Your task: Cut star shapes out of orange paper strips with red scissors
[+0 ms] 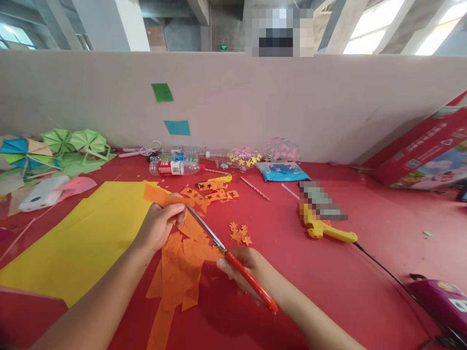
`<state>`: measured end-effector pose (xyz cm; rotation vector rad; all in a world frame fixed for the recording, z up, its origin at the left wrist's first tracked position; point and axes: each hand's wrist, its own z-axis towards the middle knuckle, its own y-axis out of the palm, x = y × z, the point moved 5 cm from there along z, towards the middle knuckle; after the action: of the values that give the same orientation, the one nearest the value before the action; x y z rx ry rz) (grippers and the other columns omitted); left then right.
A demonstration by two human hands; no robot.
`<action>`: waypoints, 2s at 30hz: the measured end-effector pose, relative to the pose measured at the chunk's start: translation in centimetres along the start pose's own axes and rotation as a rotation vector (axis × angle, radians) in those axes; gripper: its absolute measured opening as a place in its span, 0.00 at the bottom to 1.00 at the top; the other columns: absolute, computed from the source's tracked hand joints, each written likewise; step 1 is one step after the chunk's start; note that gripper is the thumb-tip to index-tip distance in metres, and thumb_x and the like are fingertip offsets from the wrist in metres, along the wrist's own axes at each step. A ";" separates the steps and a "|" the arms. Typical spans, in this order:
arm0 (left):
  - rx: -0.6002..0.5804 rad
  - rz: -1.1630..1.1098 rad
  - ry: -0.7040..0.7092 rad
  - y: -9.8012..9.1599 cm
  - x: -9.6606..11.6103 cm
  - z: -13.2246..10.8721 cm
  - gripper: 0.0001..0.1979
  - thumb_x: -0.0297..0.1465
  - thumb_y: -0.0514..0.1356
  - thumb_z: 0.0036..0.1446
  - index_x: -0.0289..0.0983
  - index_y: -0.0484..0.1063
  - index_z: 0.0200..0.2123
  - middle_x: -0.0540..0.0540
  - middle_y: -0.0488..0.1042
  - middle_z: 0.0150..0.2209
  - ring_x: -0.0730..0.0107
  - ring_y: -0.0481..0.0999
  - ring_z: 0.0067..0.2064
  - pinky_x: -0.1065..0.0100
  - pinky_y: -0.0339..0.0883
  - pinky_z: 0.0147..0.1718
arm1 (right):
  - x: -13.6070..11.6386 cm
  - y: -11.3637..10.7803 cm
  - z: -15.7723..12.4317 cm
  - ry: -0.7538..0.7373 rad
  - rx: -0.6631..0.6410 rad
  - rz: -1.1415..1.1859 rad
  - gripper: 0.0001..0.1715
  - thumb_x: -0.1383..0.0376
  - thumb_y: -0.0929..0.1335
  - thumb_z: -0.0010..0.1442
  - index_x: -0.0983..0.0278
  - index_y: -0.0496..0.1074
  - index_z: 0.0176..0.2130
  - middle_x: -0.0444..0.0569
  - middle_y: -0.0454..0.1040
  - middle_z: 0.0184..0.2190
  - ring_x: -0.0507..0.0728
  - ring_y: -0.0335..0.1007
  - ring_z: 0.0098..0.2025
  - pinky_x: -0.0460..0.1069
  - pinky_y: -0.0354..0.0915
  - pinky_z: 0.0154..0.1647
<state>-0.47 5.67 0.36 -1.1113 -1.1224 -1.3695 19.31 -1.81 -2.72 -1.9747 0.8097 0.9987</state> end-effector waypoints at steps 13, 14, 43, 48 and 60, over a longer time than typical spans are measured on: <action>-0.042 -0.018 -0.002 0.0 0.2 0.1 0.17 0.32 0.58 0.50 0.37 0.62 0.12 0.52 0.61 0.15 0.76 0.61 0.21 0.70 0.55 0.25 | -0.5 0.0 -0.1 0.013 -0.019 -0.028 0.27 0.44 0.65 0.56 0.61 0.57 0.23 0.36 0.58 0.15 0.44 0.51 0.11 0.40 0.49 0.10; -0.040 -0.020 -0.004 0.0 0.2 0.1 0.17 0.32 0.58 0.50 0.37 0.62 0.12 0.52 0.61 0.15 0.76 0.61 0.21 0.70 0.55 0.24 | -0.5 0.0 -0.1 0.012 -0.017 -0.025 0.27 0.44 0.65 0.56 0.61 0.57 0.23 0.36 0.58 0.15 0.44 0.51 0.11 0.40 0.48 0.10; 0.071 -0.051 0.085 1.4 -0.5 -1.1 0.10 0.33 0.56 0.58 0.38 0.67 0.26 0.54 0.65 0.20 0.76 0.64 0.24 0.73 0.59 0.27 | 0.6 0.3 0.6 -0.076 -0.066 0.129 0.34 0.34 0.62 0.51 0.61 0.61 0.25 0.34 0.56 0.10 0.47 0.54 0.12 0.43 0.54 0.14; 0.074 0.044 0.104 2.2 0.1 -1.7 0.14 0.35 0.55 0.60 0.38 0.63 0.23 0.54 0.64 0.20 0.76 0.64 0.25 0.74 0.60 0.29 | 0.5 0.4 0.5 -0.131 -0.037 0.172 0.31 0.38 0.62 0.56 0.61 0.62 0.25 0.33 0.56 0.10 0.46 0.51 0.11 0.44 0.56 0.16; 0.104 0.159 0.117 2.6 0.3 -2.1 0.14 0.36 0.53 0.62 0.39 0.62 0.23 0.53 0.65 0.21 0.74 0.65 0.27 0.73 0.60 0.30 | 0.3 1.7 0.7 -0.157 -0.041 0.287 0.34 0.34 0.61 0.54 0.61 0.60 0.24 0.31 0.52 0.08 0.45 0.49 0.10 0.49 0.69 0.26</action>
<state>1.96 3.44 0.48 -1.0101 -0.9885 -1.2223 17.84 -2.11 -3.88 -1.8191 1.0091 1.3280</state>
